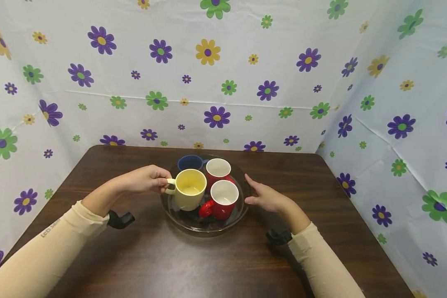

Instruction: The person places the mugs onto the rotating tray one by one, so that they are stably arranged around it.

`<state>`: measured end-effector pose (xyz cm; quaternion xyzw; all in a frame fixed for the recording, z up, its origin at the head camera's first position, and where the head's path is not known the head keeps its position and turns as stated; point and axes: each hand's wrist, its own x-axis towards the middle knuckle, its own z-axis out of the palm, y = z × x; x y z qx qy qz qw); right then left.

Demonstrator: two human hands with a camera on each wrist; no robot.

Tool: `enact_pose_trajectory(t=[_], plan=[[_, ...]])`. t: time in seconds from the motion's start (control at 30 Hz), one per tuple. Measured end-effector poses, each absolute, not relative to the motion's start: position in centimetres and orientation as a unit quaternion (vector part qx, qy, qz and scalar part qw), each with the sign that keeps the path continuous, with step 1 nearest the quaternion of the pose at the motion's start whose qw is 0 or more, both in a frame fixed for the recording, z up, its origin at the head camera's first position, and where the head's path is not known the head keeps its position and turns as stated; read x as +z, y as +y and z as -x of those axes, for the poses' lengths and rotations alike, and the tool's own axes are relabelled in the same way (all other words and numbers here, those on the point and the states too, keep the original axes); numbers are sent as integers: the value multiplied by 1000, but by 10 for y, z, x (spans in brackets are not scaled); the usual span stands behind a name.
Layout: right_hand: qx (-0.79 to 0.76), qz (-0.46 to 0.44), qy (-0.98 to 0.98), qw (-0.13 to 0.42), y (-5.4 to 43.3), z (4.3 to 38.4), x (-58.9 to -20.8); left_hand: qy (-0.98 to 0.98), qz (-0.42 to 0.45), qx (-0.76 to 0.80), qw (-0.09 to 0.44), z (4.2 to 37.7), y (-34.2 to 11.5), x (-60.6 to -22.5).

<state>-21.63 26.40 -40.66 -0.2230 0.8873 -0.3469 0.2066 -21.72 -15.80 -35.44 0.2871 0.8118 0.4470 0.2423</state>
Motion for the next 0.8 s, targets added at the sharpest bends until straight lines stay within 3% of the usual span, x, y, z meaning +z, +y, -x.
enact_pose_trajectory(t=[0.8], plan=[[-338,209,893,213,263,215,-405,827,-331,378,253,236,-148,-366]])
